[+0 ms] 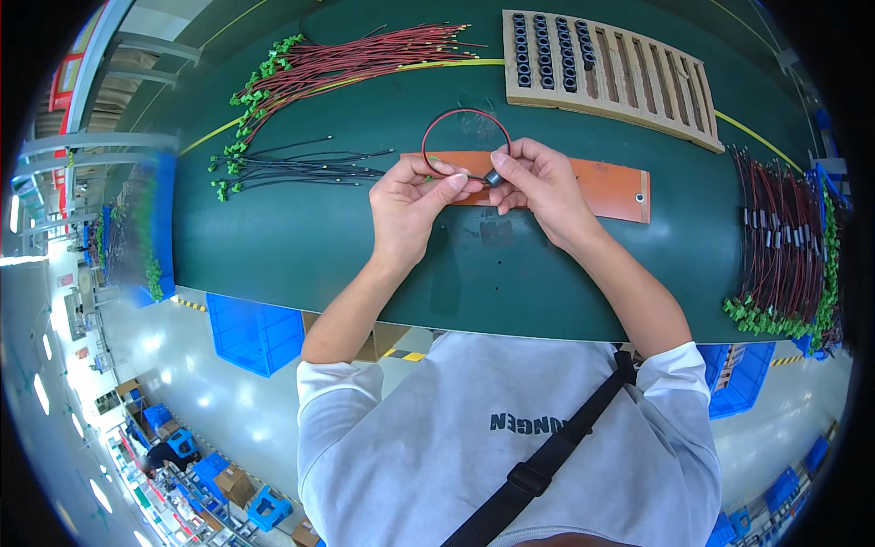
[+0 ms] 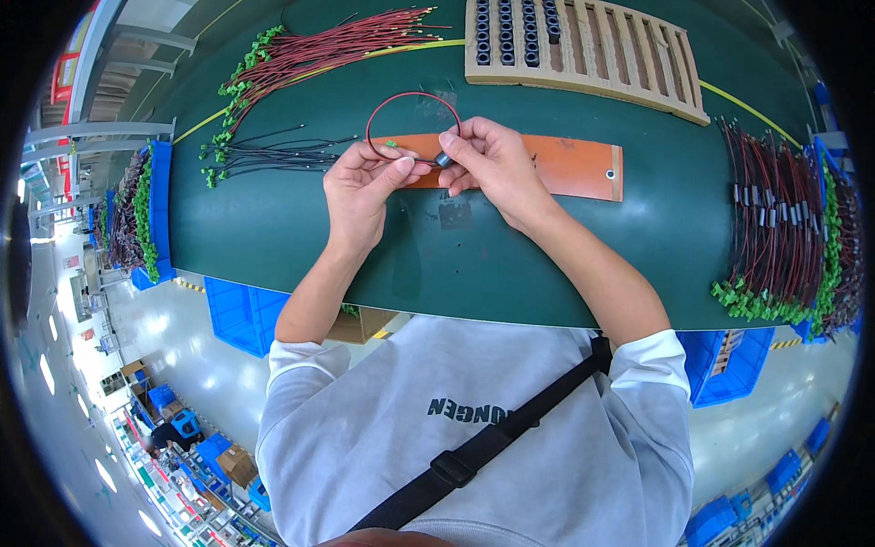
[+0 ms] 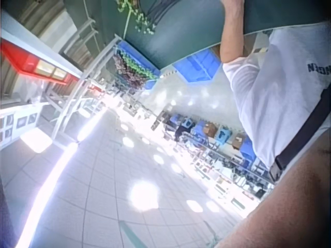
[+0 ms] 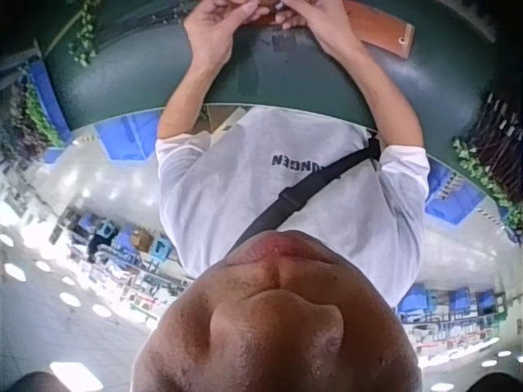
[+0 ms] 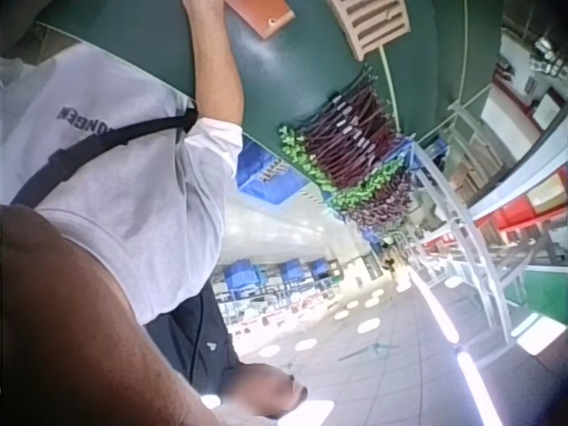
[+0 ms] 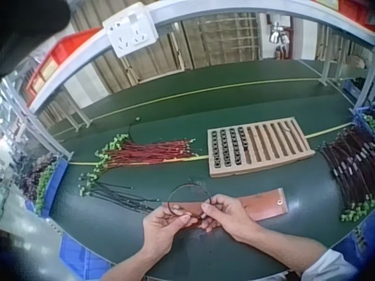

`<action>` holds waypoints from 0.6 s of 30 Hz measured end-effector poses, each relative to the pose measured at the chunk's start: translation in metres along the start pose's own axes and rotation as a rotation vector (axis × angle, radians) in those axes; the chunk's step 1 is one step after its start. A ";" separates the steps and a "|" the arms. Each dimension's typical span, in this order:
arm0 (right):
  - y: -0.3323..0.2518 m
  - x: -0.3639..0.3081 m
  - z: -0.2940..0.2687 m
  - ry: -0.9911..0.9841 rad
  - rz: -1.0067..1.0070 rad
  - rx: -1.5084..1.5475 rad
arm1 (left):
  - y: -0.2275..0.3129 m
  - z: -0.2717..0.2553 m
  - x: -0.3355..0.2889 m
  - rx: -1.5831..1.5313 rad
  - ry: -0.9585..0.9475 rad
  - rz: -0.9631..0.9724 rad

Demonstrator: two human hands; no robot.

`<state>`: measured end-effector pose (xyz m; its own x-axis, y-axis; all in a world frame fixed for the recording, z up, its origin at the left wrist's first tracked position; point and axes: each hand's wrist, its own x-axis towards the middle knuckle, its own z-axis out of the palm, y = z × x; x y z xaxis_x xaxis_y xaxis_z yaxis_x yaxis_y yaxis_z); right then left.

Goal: The person assembles wire harnesses by inserting a cylindrical component into the ends of two wires, one red and one black. They then use a crimping tool to secure the connection and place the finished assembly into a blue bin.

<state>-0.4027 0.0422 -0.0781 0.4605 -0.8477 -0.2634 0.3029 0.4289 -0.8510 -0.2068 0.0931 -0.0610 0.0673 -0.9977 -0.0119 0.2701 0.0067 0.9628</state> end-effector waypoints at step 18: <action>-0.003 0.000 -0.001 0.012 0.001 0.028 | -0.011 0.005 -0.004 0.023 0.042 0.056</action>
<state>-0.4047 0.0405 -0.0757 0.4509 -0.8507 -0.2702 0.3260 0.4387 -0.8374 -0.2145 0.0971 -0.0705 0.1222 -0.9920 0.0313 0.2422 0.0604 0.9683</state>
